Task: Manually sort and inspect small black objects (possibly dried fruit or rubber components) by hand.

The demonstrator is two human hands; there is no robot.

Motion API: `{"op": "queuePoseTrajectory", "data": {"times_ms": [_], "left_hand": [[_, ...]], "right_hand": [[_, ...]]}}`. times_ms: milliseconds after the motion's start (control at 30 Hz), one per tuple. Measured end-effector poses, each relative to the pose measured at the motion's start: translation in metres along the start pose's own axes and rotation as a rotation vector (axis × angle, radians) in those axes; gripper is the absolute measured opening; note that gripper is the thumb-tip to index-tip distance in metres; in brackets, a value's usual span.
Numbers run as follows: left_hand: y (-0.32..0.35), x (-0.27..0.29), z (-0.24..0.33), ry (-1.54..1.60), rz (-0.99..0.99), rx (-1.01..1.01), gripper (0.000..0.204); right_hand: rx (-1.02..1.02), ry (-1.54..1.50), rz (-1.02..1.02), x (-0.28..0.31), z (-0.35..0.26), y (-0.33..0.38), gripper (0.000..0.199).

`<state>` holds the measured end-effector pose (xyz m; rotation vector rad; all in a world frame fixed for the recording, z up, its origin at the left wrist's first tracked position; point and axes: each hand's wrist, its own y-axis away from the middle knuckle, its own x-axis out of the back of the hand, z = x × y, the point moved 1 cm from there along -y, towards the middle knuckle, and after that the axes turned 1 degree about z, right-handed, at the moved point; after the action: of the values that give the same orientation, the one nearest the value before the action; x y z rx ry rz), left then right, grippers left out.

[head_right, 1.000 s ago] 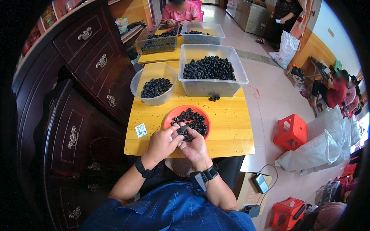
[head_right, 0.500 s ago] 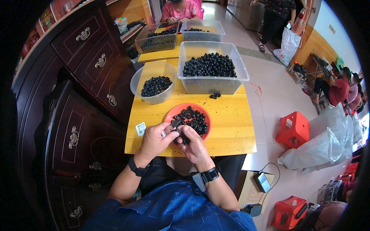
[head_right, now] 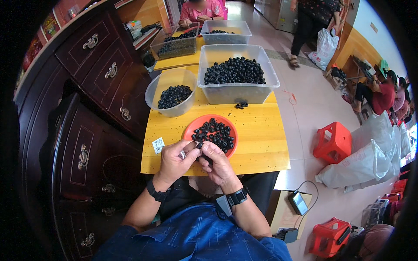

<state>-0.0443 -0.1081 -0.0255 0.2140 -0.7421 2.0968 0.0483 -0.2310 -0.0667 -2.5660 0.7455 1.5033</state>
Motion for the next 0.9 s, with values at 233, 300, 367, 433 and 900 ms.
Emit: {"op": "queuePoseTrajectory", "data": {"times_ms": [233,300,367,433,900], "left_hand": [[-0.001,-0.002,0.019,0.127,-0.086,0.075,0.017],[0.001,-0.001,0.014,0.159,-0.102,0.093,0.019],[0.005,-0.002,0.003,0.191,-0.118,0.110,0.020],[0.009,-0.003,-0.012,0.190,-0.078,0.087,0.027],[0.004,0.000,0.008,-0.031,0.006,-0.043,0.015]], "right_hand": [[0.027,0.125,0.005,0.005,-0.006,0.001,0.009],[0.028,0.184,-0.038,0.005,-0.007,0.002,0.009],[0.019,0.154,-0.051,0.001,-0.008,0.005,0.011],[0.009,0.125,-0.066,-0.002,-0.006,0.006,0.014],[0.066,-0.070,-0.008,0.010,0.003,0.004,0.021]]}}
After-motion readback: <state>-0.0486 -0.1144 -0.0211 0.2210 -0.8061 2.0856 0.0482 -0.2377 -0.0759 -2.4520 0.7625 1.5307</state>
